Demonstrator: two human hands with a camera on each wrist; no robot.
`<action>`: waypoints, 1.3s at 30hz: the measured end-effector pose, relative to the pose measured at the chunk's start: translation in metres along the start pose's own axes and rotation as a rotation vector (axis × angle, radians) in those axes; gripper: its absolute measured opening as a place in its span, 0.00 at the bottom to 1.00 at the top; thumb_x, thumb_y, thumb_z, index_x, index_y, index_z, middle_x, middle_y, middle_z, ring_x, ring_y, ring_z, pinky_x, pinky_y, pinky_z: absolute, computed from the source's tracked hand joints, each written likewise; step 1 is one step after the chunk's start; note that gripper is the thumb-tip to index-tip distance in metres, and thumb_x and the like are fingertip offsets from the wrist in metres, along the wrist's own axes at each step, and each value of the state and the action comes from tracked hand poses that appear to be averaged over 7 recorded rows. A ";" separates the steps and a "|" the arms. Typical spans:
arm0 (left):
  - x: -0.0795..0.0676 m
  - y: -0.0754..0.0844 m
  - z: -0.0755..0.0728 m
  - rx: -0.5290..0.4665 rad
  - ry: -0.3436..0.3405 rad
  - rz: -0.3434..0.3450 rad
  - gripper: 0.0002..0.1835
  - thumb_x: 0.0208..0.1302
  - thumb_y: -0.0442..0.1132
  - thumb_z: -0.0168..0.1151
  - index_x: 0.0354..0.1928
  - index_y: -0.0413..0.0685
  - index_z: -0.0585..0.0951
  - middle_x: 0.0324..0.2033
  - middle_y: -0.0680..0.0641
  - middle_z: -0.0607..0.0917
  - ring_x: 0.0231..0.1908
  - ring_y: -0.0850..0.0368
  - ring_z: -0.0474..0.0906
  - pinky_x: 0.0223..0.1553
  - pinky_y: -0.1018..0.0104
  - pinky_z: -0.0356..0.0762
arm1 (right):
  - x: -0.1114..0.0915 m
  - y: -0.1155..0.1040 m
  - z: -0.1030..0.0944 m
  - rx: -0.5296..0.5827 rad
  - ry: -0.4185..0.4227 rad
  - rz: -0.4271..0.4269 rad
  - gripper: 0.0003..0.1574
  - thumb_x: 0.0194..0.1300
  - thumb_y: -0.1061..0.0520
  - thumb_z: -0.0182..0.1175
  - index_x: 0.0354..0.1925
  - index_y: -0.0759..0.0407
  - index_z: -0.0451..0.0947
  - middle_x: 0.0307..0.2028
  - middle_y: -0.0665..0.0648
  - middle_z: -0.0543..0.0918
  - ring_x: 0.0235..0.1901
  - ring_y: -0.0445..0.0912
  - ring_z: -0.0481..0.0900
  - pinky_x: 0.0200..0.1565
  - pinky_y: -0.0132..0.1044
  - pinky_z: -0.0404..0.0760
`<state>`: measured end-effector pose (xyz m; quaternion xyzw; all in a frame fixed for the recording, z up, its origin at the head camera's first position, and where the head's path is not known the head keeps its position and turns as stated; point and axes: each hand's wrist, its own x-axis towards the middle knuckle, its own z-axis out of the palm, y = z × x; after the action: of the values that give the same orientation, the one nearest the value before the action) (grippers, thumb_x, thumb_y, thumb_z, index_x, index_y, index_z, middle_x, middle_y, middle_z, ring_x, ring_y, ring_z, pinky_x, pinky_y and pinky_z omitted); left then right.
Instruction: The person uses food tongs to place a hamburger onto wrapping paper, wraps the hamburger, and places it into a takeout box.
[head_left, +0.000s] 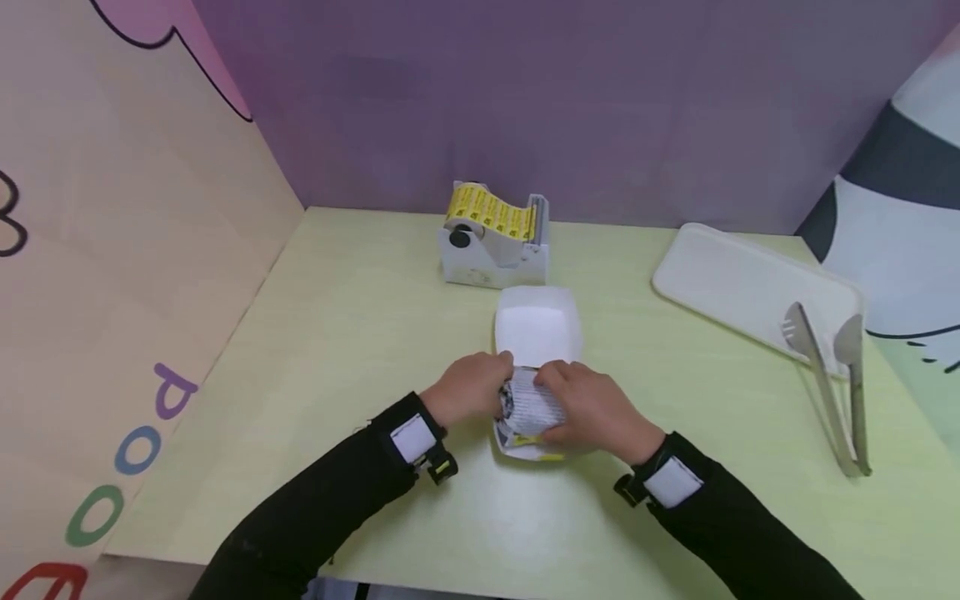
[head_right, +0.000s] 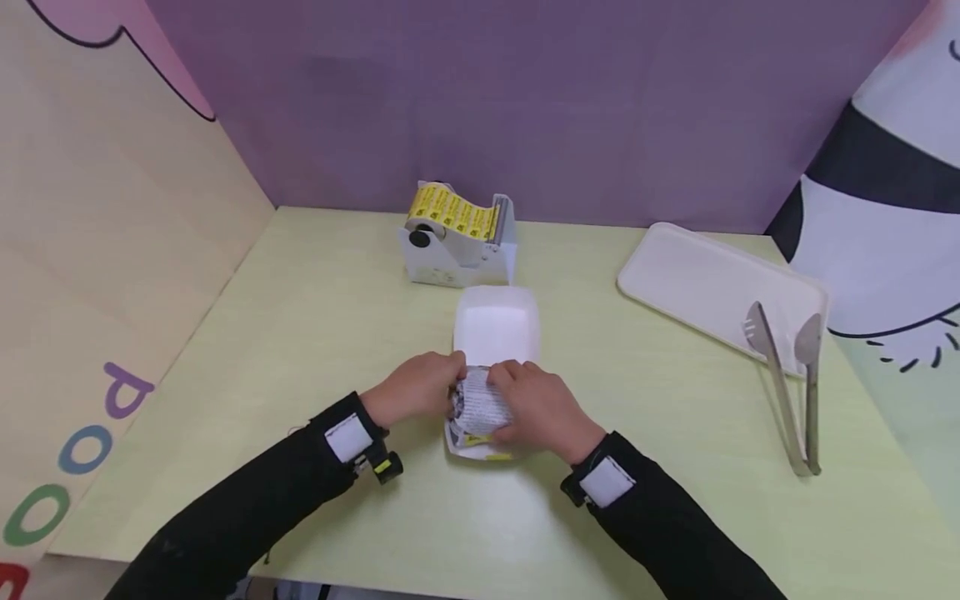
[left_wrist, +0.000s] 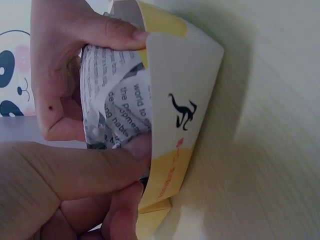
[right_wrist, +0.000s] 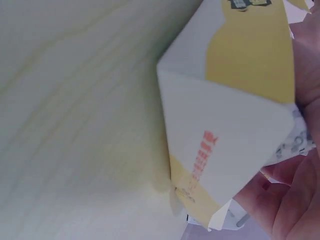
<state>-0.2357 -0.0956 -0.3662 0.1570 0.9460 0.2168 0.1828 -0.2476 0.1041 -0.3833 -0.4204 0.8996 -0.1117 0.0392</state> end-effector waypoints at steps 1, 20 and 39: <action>0.001 0.000 0.000 0.005 0.004 0.009 0.17 0.49 0.29 0.72 0.38 0.43 0.76 0.24 0.51 0.77 0.25 0.58 0.72 0.24 0.70 0.69 | 0.000 0.000 0.001 -0.004 -0.001 0.000 0.44 0.37 0.44 0.81 0.46 0.58 0.69 0.45 0.59 0.80 0.36 0.49 0.76 0.31 0.40 0.78; -0.003 0.002 -0.008 0.089 0.050 0.014 0.15 0.52 0.27 0.70 0.42 0.43 0.79 0.30 0.49 0.82 0.28 0.57 0.74 0.29 0.67 0.73 | 0.000 -0.001 -0.006 0.060 -0.004 0.049 0.51 0.42 0.36 0.77 0.57 0.61 0.73 0.61 0.65 0.72 0.55 0.57 0.74 0.44 0.49 0.81; -0.004 -0.041 -0.014 -0.474 -0.090 -0.224 0.34 0.69 0.53 0.58 0.67 0.36 0.67 0.44 0.42 0.83 0.36 0.54 0.83 0.39 0.62 0.80 | -0.024 0.063 -0.023 1.064 -0.282 0.426 0.43 0.68 0.51 0.60 0.68 0.75 0.56 0.56 0.71 0.72 0.47 0.52 0.78 0.48 0.43 0.80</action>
<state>-0.2468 -0.1375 -0.3723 0.0135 0.8712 0.4036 0.2790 -0.2830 0.1659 -0.3766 -0.1640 0.7707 -0.4803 0.3854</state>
